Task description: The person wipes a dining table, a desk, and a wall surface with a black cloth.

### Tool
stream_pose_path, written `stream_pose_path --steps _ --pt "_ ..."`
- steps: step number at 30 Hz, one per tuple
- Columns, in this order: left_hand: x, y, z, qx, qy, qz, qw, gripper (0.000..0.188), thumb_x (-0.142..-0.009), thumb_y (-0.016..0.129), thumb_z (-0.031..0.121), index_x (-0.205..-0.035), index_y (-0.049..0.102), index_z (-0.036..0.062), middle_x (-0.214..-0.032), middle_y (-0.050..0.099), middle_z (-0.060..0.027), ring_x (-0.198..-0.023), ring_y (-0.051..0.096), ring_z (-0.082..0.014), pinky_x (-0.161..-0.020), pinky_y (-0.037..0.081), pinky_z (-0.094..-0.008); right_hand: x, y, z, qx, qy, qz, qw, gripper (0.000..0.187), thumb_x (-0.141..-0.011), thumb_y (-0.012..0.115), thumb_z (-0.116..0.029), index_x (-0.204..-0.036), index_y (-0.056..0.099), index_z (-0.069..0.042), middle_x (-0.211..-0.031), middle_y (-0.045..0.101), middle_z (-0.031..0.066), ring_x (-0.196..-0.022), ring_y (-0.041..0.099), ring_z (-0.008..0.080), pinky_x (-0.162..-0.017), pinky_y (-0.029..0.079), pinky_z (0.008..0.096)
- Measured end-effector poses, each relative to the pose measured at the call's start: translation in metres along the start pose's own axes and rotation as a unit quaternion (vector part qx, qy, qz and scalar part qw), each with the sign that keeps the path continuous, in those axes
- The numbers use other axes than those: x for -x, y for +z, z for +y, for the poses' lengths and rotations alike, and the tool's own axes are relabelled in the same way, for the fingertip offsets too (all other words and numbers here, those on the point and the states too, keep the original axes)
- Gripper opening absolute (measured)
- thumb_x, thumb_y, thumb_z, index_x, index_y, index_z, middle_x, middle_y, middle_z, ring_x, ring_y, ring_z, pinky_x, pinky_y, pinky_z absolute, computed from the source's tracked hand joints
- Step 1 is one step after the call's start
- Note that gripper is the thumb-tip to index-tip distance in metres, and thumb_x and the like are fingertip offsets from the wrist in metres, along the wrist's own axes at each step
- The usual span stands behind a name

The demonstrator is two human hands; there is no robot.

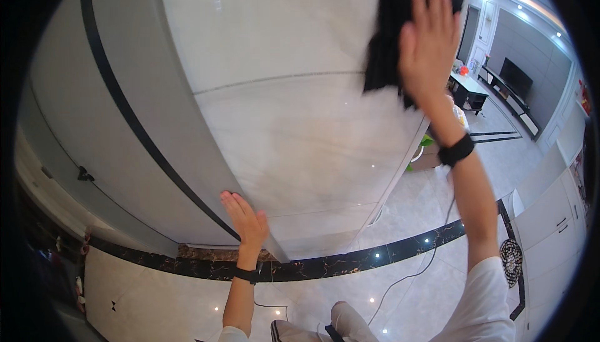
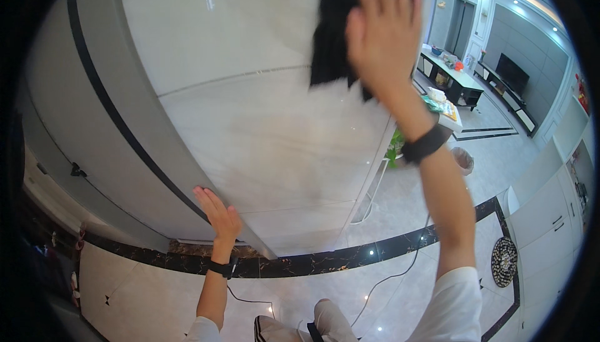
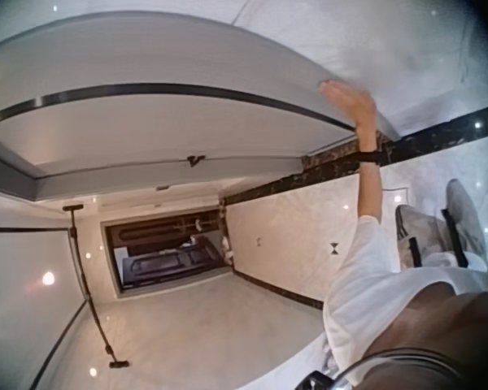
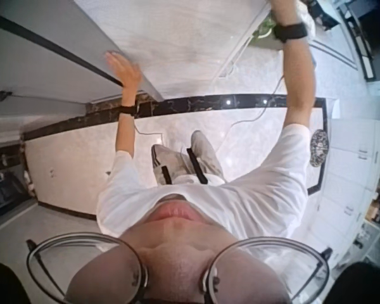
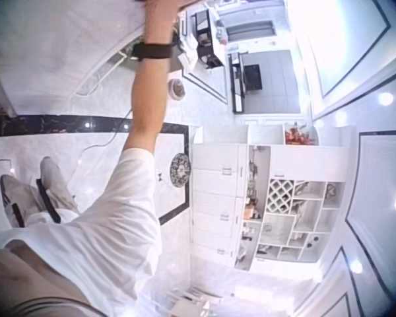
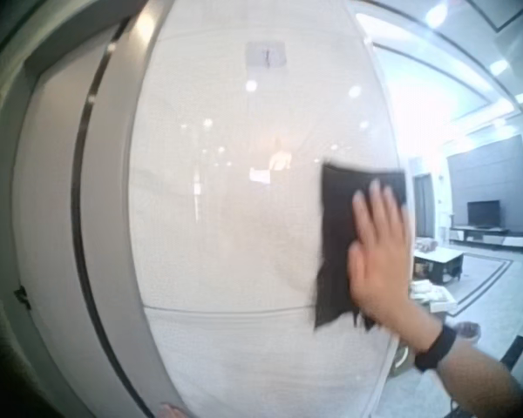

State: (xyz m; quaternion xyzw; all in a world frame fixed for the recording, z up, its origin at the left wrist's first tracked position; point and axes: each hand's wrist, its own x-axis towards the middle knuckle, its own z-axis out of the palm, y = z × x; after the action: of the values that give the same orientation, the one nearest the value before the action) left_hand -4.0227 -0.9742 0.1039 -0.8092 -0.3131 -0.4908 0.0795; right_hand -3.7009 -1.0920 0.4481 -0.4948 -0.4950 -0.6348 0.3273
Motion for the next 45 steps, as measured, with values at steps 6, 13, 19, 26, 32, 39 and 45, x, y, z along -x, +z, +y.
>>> stream_pose_path --steps 6,13,19,26,32,39,45 --pt "0.043 0.020 -0.014 -0.010 0.019 0.017 1.000 0.073 -0.097 0.036 0.034 -0.144 0.010 -0.0148 -0.150 0.006 -0.0378 -0.139 0.007 -0.0550 -0.113 0.009 -0.0599 0.325 -0.023 -0.133 -0.007 -0.209 -0.200 0.957 0.053 -0.087 0.047 -0.034 -0.139 0.043 -0.027 -0.148 0.037 0.0004 -0.136 0.033 0.0194 -0.110 0.024 0.0448" --pt "0.096 0.034 -0.044 0.009 0.047 -0.030 0.998 0.072 -0.098 0.033 0.036 -0.144 0.013 -0.0157 -0.150 0.008 -0.0371 -0.140 0.008 -0.0534 -0.113 0.010 -0.0593 0.371 -0.034 -0.095 -0.044 -0.357 -0.297 0.885 0.065 -0.085 0.049 -0.031 -0.147 0.032 -0.029 -0.154 0.030 -0.0086 -0.138 0.032 0.0136 -0.112 0.024 0.0368" --pt "0.126 0.055 -0.054 0.012 0.036 -0.008 0.999 0.074 -0.098 0.032 0.039 -0.144 0.013 -0.0159 -0.150 0.008 -0.0370 -0.140 0.008 -0.0529 -0.113 0.010 -0.0594 0.099 0.011 -0.054 0.022 -0.061 0.042 0.997 0.046 -0.092 0.044 -0.023 -0.136 0.048 -0.008 -0.147 0.039 0.0146 -0.138 0.031 0.0349 -0.112 0.021 0.0489" --pt "0.142 0.055 -0.056 0.052 0.000 0.041 0.998 0.073 -0.099 0.029 0.039 -0.145 0.008 -0.0140 -0.152 0.003 -0.0357 -0.141 0.004 -0.0517 -0.114 0.008 -0.0567 0.177 0.030 -0.247 -0.085 -0.093 -0.118 0.985 0.060 -0.080 0.051 -0.034 -0.140 0.047 -0.024 -0.151 0.037 0.0058 -0.141 0.029 0.0318 -0.114 0.019 0.0498" --pt "0.167 0.093 -0.038 0.092 -0.026 0.060 0.994 0.070 -0.100 0.027 0.036 -0.146 0.007 -0.0133 -0.153 0.001 -0.0342 -0.142 0.002 -0.0501 -0.114 0.006 -0.0551 0.433 -0.001 -0.277 -0.077 -0.360 -0.241 0.898 0.078 -0.084 0.051 -0.045 -0.152 0.021 -0.019 -0.159 0.019 -0.0013 -0.146 0.018 0.0172 -0.119 0.010 0.0397" --pt "0.192 0.092 -0.062 0.051 -0.023 0.066 0.996 0.069 -0.101 0.027 0.035 -0.145 0.010 -0.0142 -0.153 0.004 -0.0342 -0.142 0.003 -0.0496 -0.114 0.006 -0.0550 0.320 -0.001 -0.109 -0.069 -0.297 -0.184 0.934 0.059 -0.083 0.048 -0.035 -0.140 0.048 -0.019 -0.149 0.039 0.0048 -0.141 0.031 0.0277 -0.115 0.020 0.0489" --pt "0.213 0.125 -0.041 0.076 -0.035 0.101 0.991 0.066 -0.101 0.027 0.034 -0.145 0.013 -0.0132 -0.153 0.006 -0.0324 -0.142 0.005 -0.0492 -0.115 0.007 -0.0545 0.283 0.001 -0.090 0.028 0.002 0.034 0.999 0.054 -0.094 0.040 -0.023 -0.146 0.037 -0.012 -0.153 0.031 0.0128 -0.142 0.025 0.0336 -0.115 0.014 0.0493"
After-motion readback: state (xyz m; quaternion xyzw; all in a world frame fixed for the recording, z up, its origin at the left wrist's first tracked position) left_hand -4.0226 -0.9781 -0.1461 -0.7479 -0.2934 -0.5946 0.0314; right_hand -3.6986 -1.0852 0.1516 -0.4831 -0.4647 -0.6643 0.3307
